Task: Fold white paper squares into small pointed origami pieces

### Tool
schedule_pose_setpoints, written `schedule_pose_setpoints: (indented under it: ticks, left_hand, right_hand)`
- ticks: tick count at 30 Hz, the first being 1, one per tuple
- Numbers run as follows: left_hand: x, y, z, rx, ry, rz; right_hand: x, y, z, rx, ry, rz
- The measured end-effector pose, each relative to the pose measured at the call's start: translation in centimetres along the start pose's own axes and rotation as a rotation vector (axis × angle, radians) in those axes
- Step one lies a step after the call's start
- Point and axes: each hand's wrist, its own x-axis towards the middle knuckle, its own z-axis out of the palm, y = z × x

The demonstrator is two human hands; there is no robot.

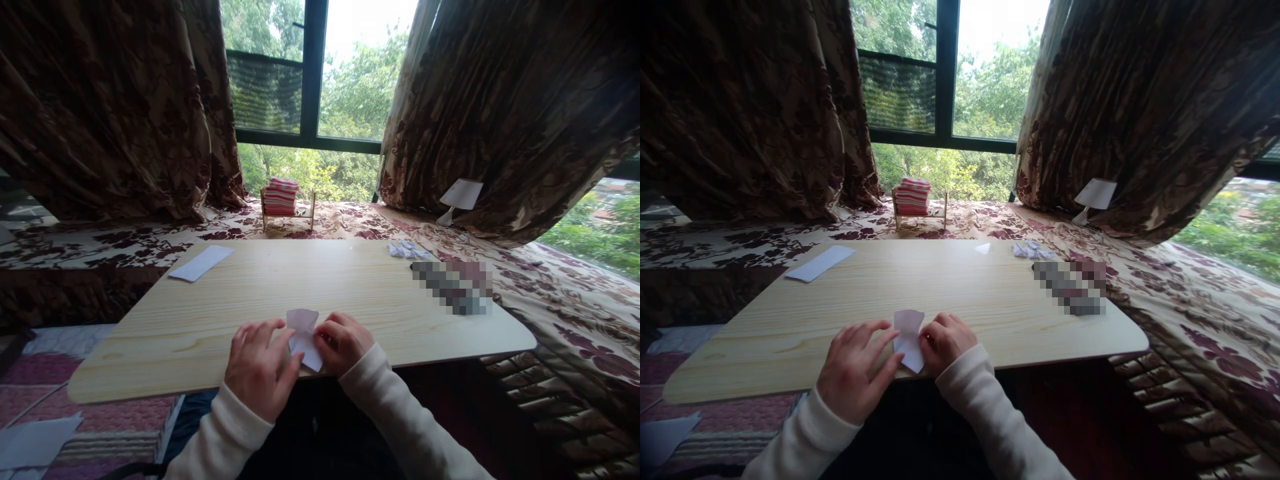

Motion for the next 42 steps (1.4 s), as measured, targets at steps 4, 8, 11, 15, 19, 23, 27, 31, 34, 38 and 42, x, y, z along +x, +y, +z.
schedule_pose_setpoints:
  ticks: [4,8,11,15,19,23,27,31,34,38,42]
  left_hand:
    - [0.6,-1.4,0.7,0.072,0.043,-0.149]
    - [0.9,-1.0,2.1,-0.001,0.035,-0.203]
    - [0.9,-0.3,2.4,-0.018,0.006,-0.193]
    - [1.0,0.2,2.1,-0.017,-0.019,-0.107]
    - [1.1,0.4,2.0,0.016,-0.027,-0.034]
    - [1.2,0.5,1.9,0.018,-0.065,0.019]
    - [1.2,0.5,1.9,0.026,-0.098,0.04]
    - [1.0,0.6,1.7,0.023,-0.105,0.057]
    - [0.8,0.3,1.3,-0.032,-0.102,0.072]
    - [0.4,-0.4,0.7,-0.089,-0.087,0.079]
    - [0.4,-0.4,0.8,-0.072,-0.066,0.066]
  right_hand:
    - [0.0,-0.1,-0.1,0.004,0.006,-0.023]
    - [0.0,0.0,0.0,-0.008,0.011,-0.028]
    - [-0.1,0.0,0.1,-0.01,0.015,-0.03]
    - [-0.2,0.1,0.1,-0.034,0.028,-0.033]
    - [-0.2,0.2,0.2,-0.061,0.049,-0.09]
    - [-0.2,0.1,0.2,-0.098,0.039,-0.142]
    - [-0.1,-0.1,0.1,-0.127,0.024,-0.168]
    - [-0.1,-0.2,0.0,-0.135,-0.001,-0.182]
    - [-0.1,-0.2,-0.1,-0.147,-0.003,-0.193]
    - [-0.1,-0.2,-0.2,-0.151,0.0,-0.214]
    - [0.0,-0.4,-0.3,-0.148,0.004,-0.243]
